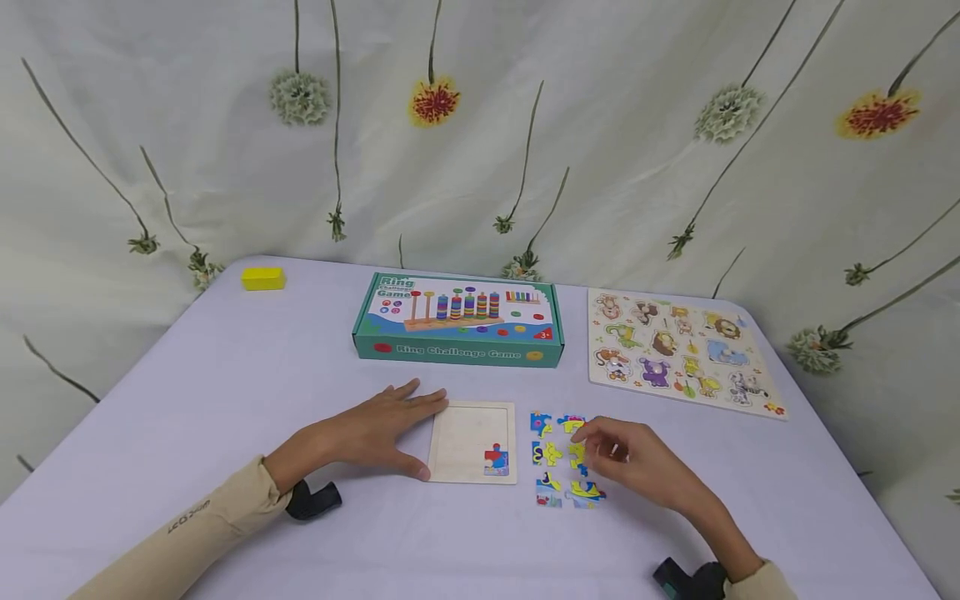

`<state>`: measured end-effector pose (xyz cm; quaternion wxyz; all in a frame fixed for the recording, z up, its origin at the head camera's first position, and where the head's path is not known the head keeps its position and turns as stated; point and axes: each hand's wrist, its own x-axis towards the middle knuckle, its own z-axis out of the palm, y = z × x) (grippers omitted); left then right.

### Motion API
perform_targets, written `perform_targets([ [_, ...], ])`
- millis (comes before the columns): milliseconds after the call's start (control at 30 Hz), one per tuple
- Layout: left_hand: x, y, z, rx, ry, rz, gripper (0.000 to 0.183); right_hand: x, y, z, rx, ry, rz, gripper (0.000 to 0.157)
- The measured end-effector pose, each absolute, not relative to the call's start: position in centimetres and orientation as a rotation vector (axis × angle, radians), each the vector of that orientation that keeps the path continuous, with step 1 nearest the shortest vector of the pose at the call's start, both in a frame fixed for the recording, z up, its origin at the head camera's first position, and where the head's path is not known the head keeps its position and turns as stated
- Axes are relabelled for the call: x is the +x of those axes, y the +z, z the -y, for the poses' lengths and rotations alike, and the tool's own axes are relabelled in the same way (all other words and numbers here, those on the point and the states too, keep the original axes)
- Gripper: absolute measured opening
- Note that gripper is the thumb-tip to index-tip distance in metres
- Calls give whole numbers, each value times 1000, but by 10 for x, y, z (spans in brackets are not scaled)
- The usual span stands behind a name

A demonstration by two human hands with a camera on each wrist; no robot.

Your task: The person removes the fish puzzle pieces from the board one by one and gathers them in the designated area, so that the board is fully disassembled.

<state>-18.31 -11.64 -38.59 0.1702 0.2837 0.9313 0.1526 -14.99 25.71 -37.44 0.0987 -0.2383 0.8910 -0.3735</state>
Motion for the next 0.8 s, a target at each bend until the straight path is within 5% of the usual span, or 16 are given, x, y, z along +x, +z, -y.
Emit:
perform_targets([
  [800, -182, -384, 116, 792, 424, -2644, 97, -174, -383, -180, -956, -928, -2583, 43],
])
